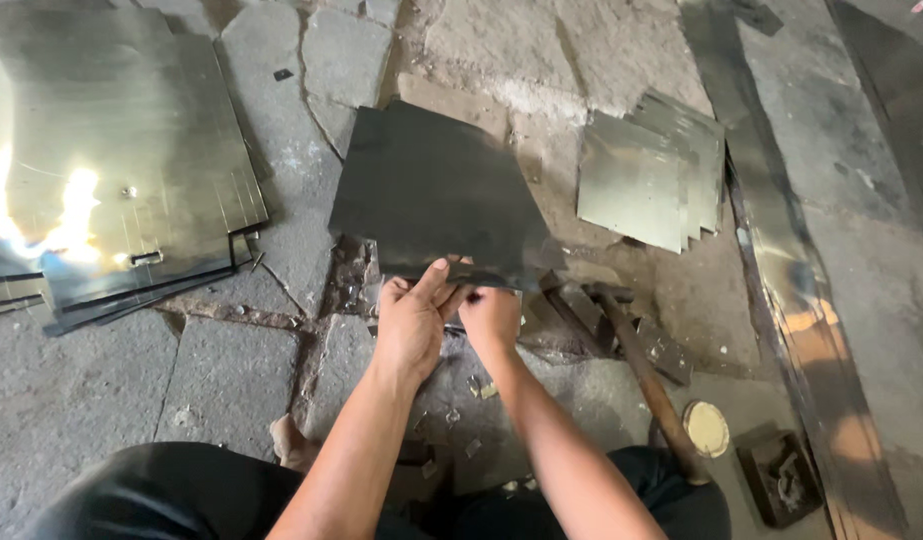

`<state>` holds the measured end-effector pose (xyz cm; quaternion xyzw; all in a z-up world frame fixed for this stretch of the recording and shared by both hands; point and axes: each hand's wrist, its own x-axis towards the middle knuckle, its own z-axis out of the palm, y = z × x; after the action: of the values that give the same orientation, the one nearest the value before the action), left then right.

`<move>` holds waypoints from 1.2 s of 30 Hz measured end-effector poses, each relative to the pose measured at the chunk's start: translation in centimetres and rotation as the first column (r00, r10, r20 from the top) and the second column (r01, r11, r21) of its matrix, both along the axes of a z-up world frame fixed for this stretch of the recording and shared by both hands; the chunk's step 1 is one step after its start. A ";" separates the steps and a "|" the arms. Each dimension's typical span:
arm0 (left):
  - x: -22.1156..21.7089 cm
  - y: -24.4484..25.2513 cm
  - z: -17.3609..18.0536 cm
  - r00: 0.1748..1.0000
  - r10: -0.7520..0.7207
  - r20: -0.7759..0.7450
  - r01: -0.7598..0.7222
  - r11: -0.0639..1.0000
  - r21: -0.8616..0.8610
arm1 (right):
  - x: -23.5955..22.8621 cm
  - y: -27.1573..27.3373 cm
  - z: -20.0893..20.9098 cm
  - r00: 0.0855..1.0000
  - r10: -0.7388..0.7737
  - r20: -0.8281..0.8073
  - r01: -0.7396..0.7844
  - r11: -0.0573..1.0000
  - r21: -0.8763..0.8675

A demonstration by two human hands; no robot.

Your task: The person sits on the floor and uses a hammer and a metal punch to create indentations on rectangular metal sheets. They repeatedly position the punch on the sheet and strike it with the hammer, then move the finished sheet aside and pick up a new one from a stack.

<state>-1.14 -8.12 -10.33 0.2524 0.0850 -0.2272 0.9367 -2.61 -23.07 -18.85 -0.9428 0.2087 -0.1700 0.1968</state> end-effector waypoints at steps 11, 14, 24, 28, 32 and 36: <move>-5.0 -0.7 -1.8 0.964 0.005 -0.265 0.038 0.987 0.157 | -12.1 -10.8 2.4 0.983 -0.173 -0.061 0.155 0.605 0.781; -5.7 -0.4 -3.1 0.952 0.018 -0.304 0.051 0.975 0.218 | -16.6 -13.0 5.4 0.982 -0.183 0.051 0.093 0.698 0.710; -7.1 1.0 -5.6 0.950 -0.074 -0.304 0.214 0.863 0.458 | -17.9 -14.3 7.6 0.937 -0.275 0.214 0.086 0.777 0.623; -10.3 1.9 -3.1 0.836 -0.459 -0.302 0.527 0.519 0.673 | -18.3 -14.8 7.7 0.938 -0.267 0.220 0.108 0.830 0.547; -10.3 2.8 -2.1 0.455 -0.877 -0.157 -0.297 -0.315 0.901 | -18.6 -15.4 7.7 0.943 -0.250 0.219 0.129 0.883 0.452; -8.0 3.7 -6.4 0.476 -0.875 -0.088 -0.559 -0.378 0.738 | -18.4 -17.1 7.0 0.939 -0.344 -0.029 0.337 0.896 0.288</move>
<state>-9.16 -4.41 -16.75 0.9498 -0.2753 -0.1187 0.0897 -21.00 -40.16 -11.89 -0.8507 0.3907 -0.1802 0.3020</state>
